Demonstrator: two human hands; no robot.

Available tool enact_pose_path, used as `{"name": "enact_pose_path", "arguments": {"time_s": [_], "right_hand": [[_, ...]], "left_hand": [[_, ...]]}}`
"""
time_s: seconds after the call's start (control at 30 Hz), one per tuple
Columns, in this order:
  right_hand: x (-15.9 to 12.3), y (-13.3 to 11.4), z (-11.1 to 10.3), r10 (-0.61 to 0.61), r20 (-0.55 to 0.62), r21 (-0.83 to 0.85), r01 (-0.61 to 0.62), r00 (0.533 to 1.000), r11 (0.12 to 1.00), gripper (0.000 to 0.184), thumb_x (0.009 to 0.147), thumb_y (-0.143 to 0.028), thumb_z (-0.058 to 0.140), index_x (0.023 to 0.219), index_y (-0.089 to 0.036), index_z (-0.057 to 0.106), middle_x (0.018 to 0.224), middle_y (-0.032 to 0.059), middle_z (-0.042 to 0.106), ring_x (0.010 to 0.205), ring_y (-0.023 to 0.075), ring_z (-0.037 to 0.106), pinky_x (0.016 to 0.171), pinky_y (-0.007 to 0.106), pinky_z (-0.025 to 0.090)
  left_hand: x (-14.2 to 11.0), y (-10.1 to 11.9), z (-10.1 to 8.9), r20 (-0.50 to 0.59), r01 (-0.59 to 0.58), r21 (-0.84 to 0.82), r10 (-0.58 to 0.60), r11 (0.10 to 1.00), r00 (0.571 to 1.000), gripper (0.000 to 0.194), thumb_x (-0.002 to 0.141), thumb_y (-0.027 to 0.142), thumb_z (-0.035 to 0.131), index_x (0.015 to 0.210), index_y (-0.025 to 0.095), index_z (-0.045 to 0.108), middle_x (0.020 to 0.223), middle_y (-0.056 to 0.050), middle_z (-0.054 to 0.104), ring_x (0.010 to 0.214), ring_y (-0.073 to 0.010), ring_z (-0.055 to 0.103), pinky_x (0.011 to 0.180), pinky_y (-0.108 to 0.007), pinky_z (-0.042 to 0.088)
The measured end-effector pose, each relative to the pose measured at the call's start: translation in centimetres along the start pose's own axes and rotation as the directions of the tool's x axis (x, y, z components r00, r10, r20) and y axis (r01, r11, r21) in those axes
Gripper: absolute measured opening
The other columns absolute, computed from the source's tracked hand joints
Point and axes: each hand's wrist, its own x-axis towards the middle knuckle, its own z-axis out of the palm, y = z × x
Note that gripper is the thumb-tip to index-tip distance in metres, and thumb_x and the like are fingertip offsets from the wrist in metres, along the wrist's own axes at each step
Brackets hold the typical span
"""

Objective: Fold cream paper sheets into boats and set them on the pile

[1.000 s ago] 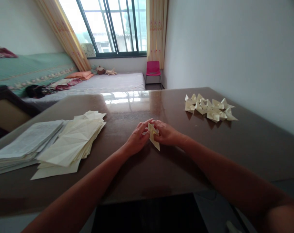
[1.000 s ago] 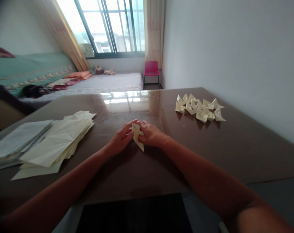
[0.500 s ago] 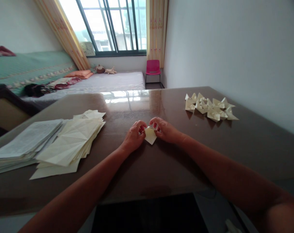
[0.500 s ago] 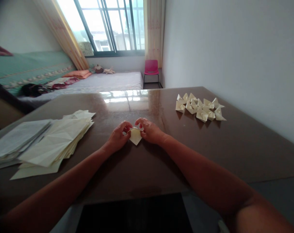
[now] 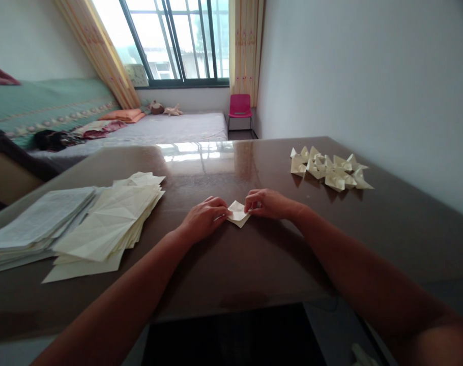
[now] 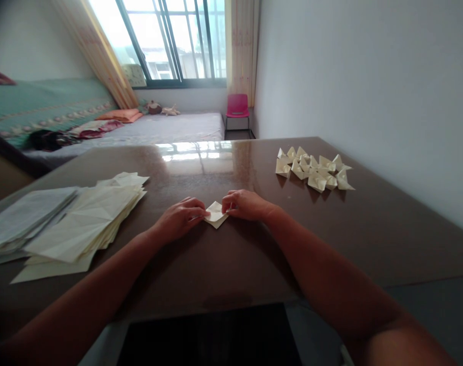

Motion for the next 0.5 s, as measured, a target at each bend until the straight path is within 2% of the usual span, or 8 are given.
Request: {"name": "enact_pose_path", "arguments": {"time_s": [0.1, 0.2, 0.37, 0.5], "right_hand": [[-0.1, -0.2, -0.4, 0.025, 0.015, -0.059, -0.024, 1.0, 0.998, 0.014, 0.078, -0.021, 0.064, 0.088, -0.024, 0.073, 0.088, 0.0004, 0.063, 0.068, 0.01, 0.055, 0.062, 0.02, 0.037], [-0.3, -0.6, -0.7, 0.037, 0.022, -0.116, -0.034, 0.999, 0.993, 0.014, 0.079, -0.024, 0.063, 0.088, -0.027, 0.074, 0.09, 0.0006, 0.065, 0.071, 0.0112, 0.058, 0.063, 0.021, 0.037], [-0.6, -1.0, -1.1, 0.048, 0.044, -0.197, -0.039, 0.998, 0.98, 0.019, 0.08, -0.025, 0.061, 0.09, -0.031, 0.074, 0.094, -0.0003, 0.068, 0.077, 0.0139, 0.06, 0.064, 0.022, 0.037], [-0.6, -1.0, -1.2, 0.078, 0.052, -0.178, -0.068, 0.996, 0.982, 0.022, 0.079, -0.023, 0.059, 0.091, -0.032, 0.075, 0.09, -0.0009, 0.069, 0.075, 0.0137, 0.061, 0.065, 0.022, 0.038]], "left_hand": [[0.0, -0.2, -0.2, 0.001, -0.076, -0.023, 0.076, 0.997, 0.997, 0.024, 0.091, 0.029, 0.049, 0.1, 0.028, 0.071, 0.098, -0.004, 0.065, 0.09, -0.0164, 0.055, 0.08, -0.028, 0.046], [0.0, 0.0, -0.4, 0.039, -0.105, 0.003, 0.105, 0.994, 0.994, 0.027, 0.093, 0.028, 0.045, 0.101, 0.028, 0.071, 0.101, -0.004, 0.065, 0.091, -0.0165, 0.055, 0.08, -0.028, 0.046], [0.0, 0.8, -0.8, 0.103, -0.101, 0.064, 0.094, 0.993, 0.99, 0.029, 0.094, 0.031, 0.043, 0.095, 0.025, 0.072, 0.101, -0.005, 0.065, 0.095, -0.0182, 0.054, 0.083, -0.03, 0.046], [0.1, 1.1, -0.5, 0.069, -0.086, 0.039, 0.084, 0.995, 0.994, 0.029, 0.093, 0.031, 0.044, 0.087, 0.022, 0.071, 0.1, -0.005, 0.064, 0.095, -0.0179, 0.055, 0.086, -0.031, 0.046]]}}
